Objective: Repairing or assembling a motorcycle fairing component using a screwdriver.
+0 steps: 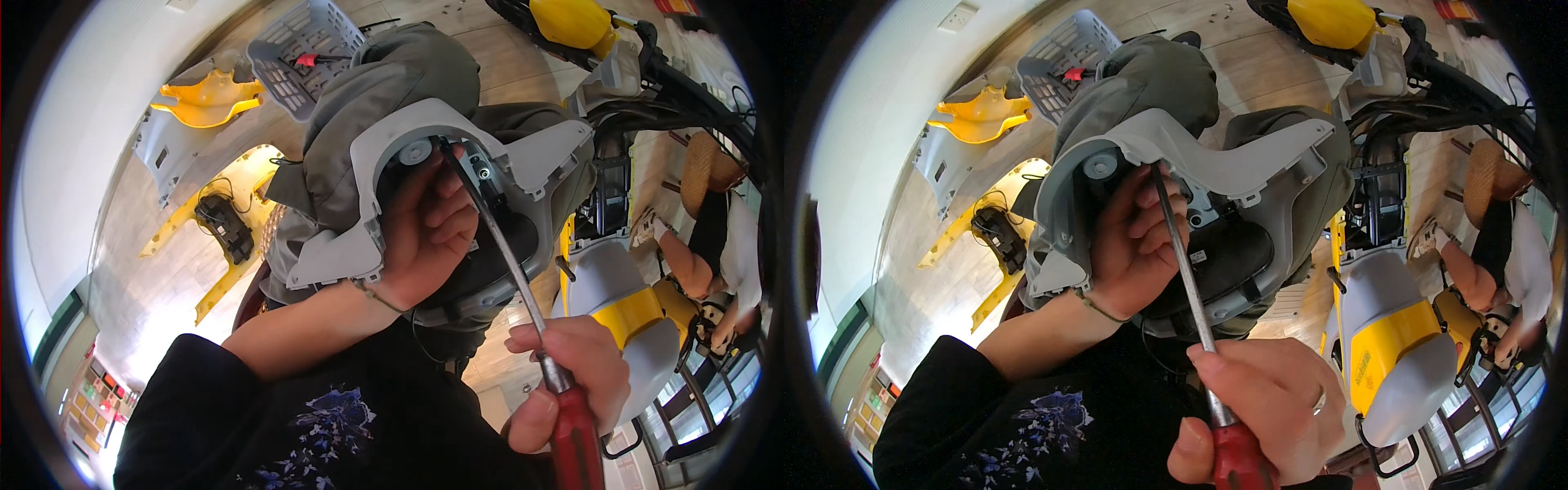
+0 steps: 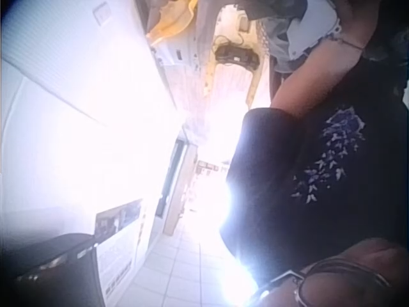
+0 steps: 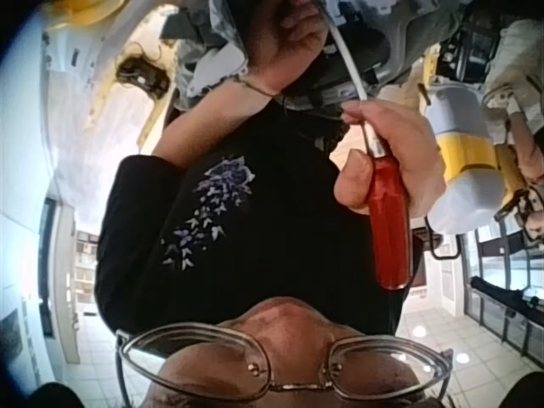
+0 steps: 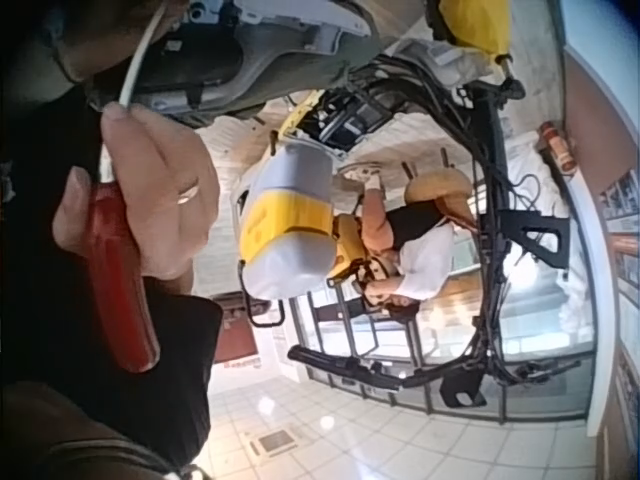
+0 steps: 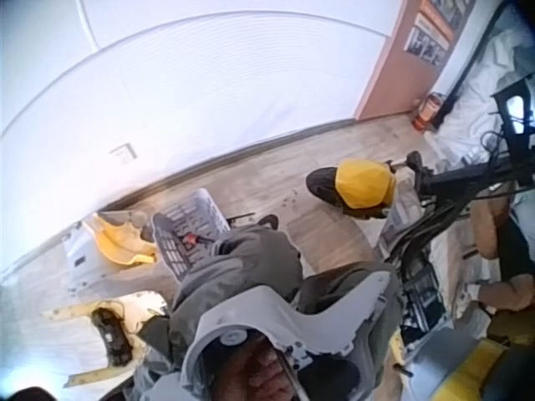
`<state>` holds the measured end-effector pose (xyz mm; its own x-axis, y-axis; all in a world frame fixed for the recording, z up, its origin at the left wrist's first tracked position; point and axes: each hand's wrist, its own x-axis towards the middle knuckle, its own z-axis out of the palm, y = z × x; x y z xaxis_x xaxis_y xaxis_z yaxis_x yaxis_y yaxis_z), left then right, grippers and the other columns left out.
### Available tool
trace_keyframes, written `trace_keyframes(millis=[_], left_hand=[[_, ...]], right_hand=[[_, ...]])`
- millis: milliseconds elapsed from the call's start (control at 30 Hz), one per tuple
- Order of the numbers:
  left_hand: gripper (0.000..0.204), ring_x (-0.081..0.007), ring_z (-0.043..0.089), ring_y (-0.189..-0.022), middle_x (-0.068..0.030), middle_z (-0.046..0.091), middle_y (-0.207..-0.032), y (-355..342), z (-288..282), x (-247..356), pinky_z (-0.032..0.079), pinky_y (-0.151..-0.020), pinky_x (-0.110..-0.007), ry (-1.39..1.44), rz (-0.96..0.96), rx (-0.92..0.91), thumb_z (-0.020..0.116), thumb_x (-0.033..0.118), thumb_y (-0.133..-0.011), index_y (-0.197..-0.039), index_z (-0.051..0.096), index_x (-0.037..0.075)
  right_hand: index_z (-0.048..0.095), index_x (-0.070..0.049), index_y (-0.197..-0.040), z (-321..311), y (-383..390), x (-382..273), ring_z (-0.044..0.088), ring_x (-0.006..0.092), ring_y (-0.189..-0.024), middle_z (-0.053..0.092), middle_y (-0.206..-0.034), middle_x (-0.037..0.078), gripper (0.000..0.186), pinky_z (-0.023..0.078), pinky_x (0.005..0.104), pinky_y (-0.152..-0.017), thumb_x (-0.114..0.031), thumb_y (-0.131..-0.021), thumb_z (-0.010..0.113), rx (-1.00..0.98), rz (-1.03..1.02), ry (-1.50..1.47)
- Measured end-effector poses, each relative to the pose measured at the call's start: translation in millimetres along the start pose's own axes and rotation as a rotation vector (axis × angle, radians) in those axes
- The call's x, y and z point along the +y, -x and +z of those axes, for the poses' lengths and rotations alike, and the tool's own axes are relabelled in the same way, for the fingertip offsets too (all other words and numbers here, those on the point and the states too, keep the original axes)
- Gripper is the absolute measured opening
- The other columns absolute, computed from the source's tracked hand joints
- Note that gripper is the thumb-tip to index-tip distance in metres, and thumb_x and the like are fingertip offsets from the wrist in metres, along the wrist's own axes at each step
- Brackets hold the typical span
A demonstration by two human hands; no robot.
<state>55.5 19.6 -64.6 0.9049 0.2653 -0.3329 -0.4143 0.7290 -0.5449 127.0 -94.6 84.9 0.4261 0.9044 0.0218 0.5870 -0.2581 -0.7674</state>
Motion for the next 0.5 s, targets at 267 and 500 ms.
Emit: trace_keyframes(millis=[267,500], left_hand=[[0.019,-0.0065,0.036,-0.049,-0.0009,0.042,-0.070,5.5,2.6,5.6,0.026,-0.041,-0.019,0.091,0.043,0.015,0.038,0.015,-0.095,-0.089,0.048,0.000],[0.018,-0.0062,0.035,-0.049,-0.0029,0.044,-0.070,8.5,2.8,4.8,0.027,-0.042,-0.019,0.032,0.102,0.088,0.039,0.016,-0.096,-0.090,0.047,0.000]], right_hand=[[0.048,0.001,-0.098,16.2,-12.0,-3.5,0.055,0.0156,-0.061,0.059,-0.074,0.012,0.038,0.041,0.0235,-0.054,-0.035,-0.086,0.049,0.162,0.158,-0.053],[0.046,0.005,-0.100,7.4,-35.7,-13.0,0.054,0.0140,-0.055,0.057,-0.071,0.012,0.045,0.040,0.0222,-0.052,-0.038,-0.088,0.045,0.172,0.191,-0.022]])
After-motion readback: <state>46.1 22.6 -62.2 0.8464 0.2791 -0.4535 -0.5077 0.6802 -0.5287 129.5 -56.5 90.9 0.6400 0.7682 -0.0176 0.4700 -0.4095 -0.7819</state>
